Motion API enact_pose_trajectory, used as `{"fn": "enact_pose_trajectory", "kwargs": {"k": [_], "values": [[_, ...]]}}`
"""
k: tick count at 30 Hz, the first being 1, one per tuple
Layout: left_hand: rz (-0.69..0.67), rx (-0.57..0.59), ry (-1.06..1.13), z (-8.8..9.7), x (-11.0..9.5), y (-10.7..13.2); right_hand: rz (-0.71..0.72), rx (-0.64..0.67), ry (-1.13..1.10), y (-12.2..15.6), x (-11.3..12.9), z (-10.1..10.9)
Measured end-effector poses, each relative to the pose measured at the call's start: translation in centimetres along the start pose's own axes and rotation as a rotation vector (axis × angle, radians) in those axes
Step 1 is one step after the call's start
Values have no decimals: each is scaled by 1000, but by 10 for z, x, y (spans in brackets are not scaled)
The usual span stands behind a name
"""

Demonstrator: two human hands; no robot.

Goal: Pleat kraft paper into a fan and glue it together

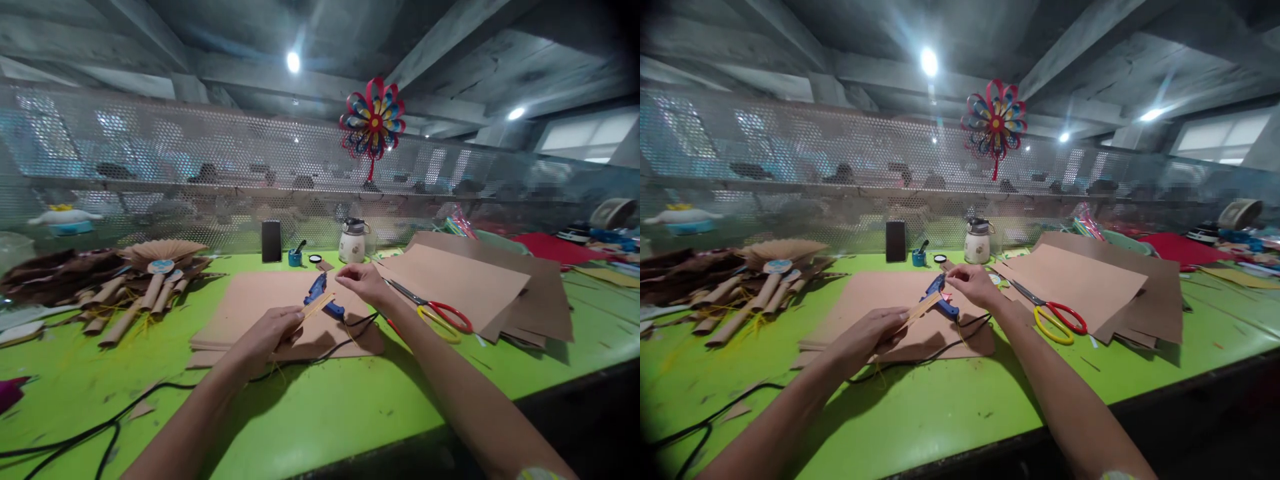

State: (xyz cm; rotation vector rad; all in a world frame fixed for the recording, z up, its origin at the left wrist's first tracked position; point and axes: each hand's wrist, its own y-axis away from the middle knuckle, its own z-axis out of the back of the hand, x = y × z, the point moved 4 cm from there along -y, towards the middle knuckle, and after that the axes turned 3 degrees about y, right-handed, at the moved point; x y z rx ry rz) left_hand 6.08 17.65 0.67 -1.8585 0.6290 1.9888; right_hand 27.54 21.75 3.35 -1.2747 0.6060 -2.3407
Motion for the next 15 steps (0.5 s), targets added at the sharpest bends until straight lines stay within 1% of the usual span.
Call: {"fn": "enact_pose_trajectory", "kwargs": {"k": [5,9,12,15], "values": [[-32,58,-65,-2,-1,0,-12,11,33,6,-7,5],[-24,43,-79,-3,-3,1,-21,55,89,10,-10,4],[-24,61,-83,-1,-4,1,-22,73,133,13,-8,2],[12,76,-78,2,-4,1,-11,104,163,15,-3,-1]]}}
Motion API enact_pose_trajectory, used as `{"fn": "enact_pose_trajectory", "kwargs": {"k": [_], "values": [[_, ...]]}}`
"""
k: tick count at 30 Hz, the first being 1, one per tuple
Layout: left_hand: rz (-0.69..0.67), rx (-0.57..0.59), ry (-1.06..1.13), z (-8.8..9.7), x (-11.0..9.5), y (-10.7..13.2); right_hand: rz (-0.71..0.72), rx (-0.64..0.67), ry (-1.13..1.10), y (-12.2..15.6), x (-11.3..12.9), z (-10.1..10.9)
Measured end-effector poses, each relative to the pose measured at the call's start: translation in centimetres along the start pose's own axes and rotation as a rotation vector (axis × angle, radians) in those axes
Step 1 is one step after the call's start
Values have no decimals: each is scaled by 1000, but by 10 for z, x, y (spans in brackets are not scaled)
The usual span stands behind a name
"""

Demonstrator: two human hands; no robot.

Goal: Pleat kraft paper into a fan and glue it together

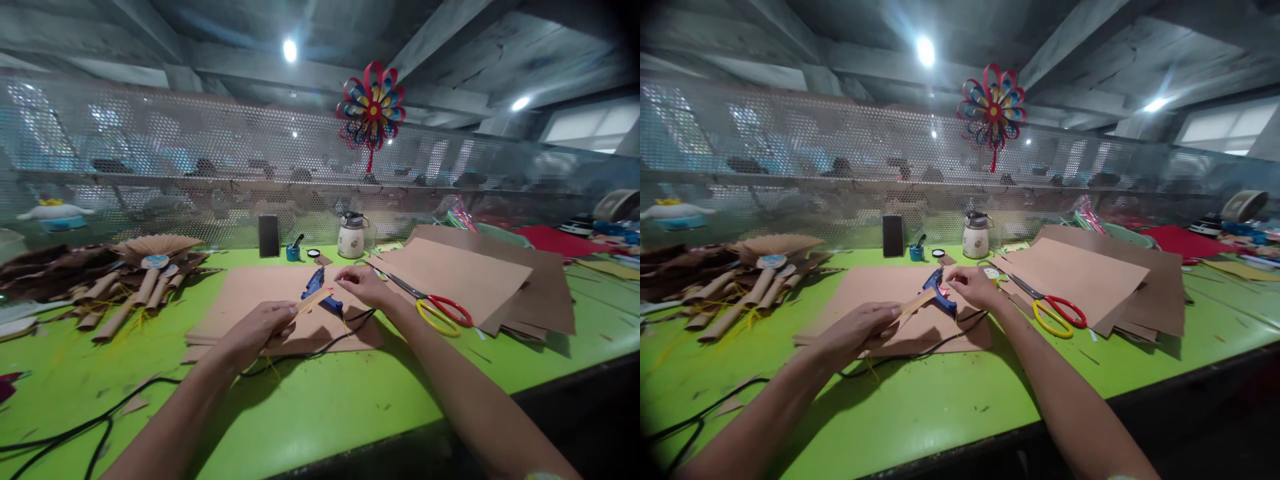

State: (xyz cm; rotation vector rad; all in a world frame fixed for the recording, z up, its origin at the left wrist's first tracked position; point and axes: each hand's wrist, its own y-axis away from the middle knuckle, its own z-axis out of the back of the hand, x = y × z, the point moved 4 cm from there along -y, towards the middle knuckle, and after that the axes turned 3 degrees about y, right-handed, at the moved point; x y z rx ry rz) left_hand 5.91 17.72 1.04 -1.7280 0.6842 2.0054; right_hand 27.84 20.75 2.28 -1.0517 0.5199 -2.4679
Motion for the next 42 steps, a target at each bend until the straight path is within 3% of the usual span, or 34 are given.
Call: {"fn": "enact_pose_trajectory", "kwargs": {"k": [9,17,25,34,42], "values": [[-13,72,43,4,3,3,-19,139,106,4,6,-2],[-30,78,68,3,1,4,-14,89,197,6,12,3],[71,202,90,-2,3,6,1,79,197,7,8,5],[41,180,12,1,3,6,-1,101,233,7,7,4],[12,138,11,7,5,4,-40,271,161,10,9,0]]}}
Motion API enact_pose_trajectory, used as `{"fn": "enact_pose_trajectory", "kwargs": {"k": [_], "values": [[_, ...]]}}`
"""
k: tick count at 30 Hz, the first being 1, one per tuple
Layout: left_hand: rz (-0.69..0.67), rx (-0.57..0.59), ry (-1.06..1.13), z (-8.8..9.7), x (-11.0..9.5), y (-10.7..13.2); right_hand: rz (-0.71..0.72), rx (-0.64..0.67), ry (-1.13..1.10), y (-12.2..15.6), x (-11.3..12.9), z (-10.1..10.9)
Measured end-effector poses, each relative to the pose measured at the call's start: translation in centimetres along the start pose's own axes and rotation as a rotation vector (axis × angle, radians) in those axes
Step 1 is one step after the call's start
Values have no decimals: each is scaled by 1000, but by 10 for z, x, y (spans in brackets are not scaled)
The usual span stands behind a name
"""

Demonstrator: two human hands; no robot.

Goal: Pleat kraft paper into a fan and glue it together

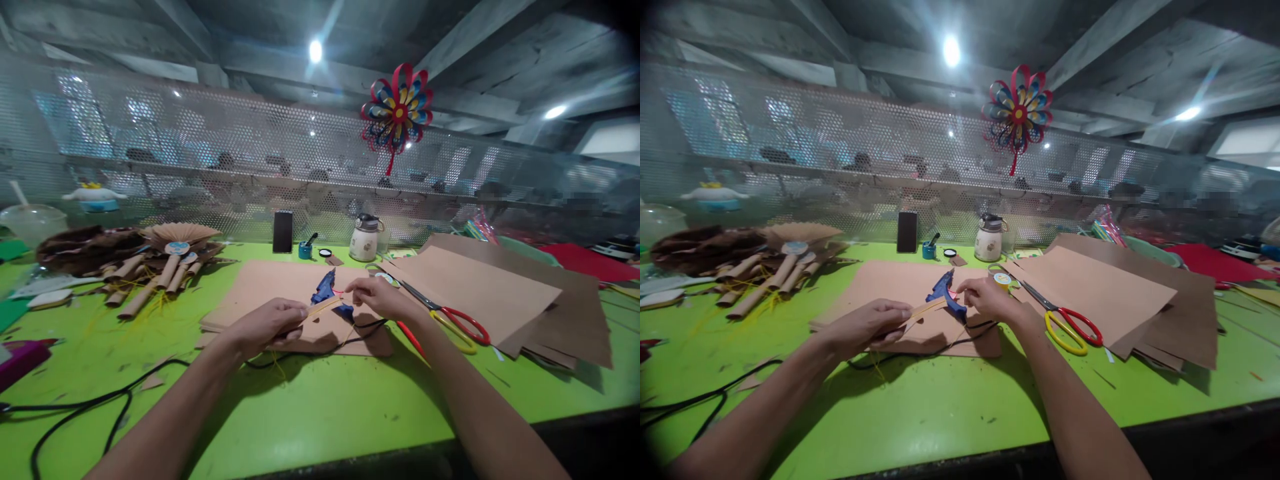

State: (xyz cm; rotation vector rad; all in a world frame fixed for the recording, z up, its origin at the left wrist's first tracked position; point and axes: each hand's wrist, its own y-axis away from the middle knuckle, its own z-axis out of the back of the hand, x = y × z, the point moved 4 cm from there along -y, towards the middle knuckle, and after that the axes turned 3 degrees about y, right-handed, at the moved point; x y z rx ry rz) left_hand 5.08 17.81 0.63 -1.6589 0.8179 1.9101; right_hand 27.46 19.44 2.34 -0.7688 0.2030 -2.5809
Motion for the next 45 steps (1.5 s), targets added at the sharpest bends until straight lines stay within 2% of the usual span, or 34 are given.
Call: {"fn": "enact_pose_trajectory", "kwargs": {"k": [3,6,9,12,17,31,36,45], "values": [[-1,-7,3,1,0,1,31,-115,51,2,6,12],[13,-11,9,1,0,1,197,-226,40,8,26,24],[8,8,24,0,0,1,381,-167,7,16,54,21],[10,21,21,-1,1,0,438,-110,47,20,71,11],[9,29,-9,-2,2,0,448,-76,105,19,75,-1],[18,18,-96,-8,-5,2,420,-59,93,16,73,-3],[18,20,-116,-10,-7,3,411,-96,-3,16,69,-1],[-64,65,-186,-13,-13,4,230,-119,-157,14,67,0]]}}
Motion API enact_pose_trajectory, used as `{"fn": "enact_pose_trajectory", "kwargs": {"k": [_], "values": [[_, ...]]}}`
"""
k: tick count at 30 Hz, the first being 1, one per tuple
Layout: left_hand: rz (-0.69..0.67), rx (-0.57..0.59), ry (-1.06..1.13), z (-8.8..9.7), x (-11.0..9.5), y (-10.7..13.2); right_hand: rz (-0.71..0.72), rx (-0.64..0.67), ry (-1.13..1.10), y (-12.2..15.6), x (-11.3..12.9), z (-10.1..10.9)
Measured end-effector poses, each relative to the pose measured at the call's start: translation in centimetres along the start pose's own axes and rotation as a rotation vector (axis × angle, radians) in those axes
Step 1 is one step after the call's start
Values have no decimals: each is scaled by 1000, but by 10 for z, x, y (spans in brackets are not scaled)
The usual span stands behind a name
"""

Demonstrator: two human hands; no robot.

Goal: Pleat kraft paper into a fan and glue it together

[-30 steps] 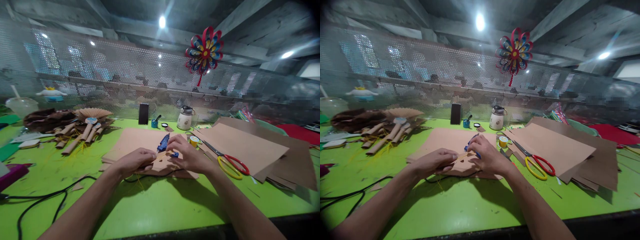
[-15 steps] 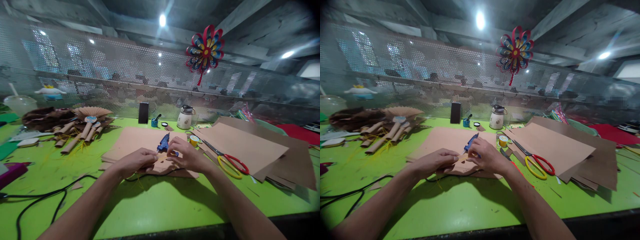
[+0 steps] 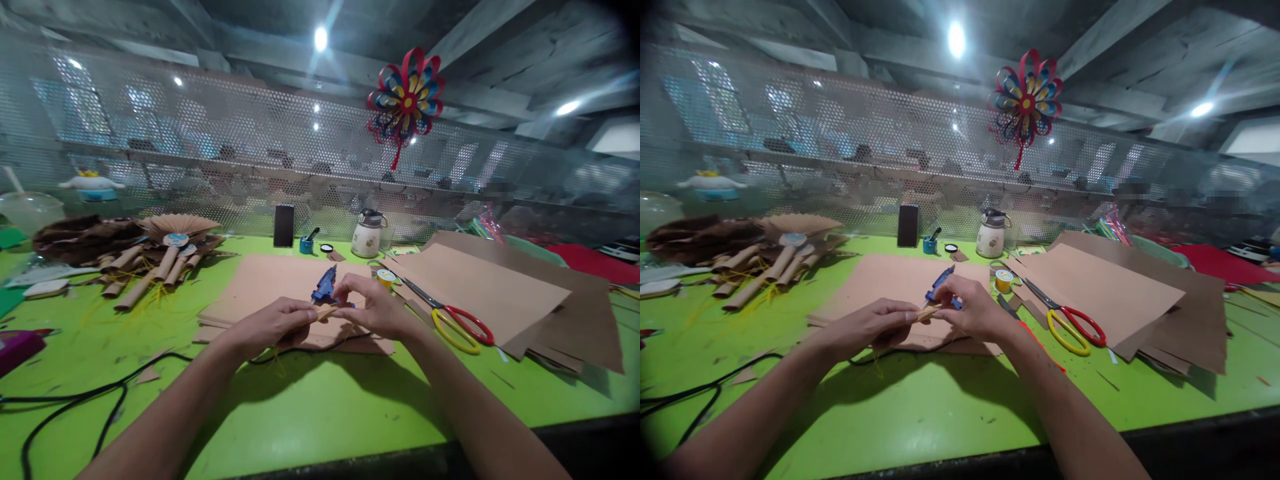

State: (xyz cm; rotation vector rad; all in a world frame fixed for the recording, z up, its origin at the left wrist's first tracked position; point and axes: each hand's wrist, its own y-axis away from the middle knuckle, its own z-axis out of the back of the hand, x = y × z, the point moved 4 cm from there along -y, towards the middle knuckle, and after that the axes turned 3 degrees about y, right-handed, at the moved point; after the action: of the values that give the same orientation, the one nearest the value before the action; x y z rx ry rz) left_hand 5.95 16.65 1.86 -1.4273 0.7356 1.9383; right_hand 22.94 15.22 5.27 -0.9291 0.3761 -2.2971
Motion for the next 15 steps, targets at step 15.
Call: {"fn": "enact_pose_trajectory", "kwargs": {"k": [15], "values": [[-47,-23,-250,-1,1,-1,-51,108,-2,-1,-12,-1]]}}
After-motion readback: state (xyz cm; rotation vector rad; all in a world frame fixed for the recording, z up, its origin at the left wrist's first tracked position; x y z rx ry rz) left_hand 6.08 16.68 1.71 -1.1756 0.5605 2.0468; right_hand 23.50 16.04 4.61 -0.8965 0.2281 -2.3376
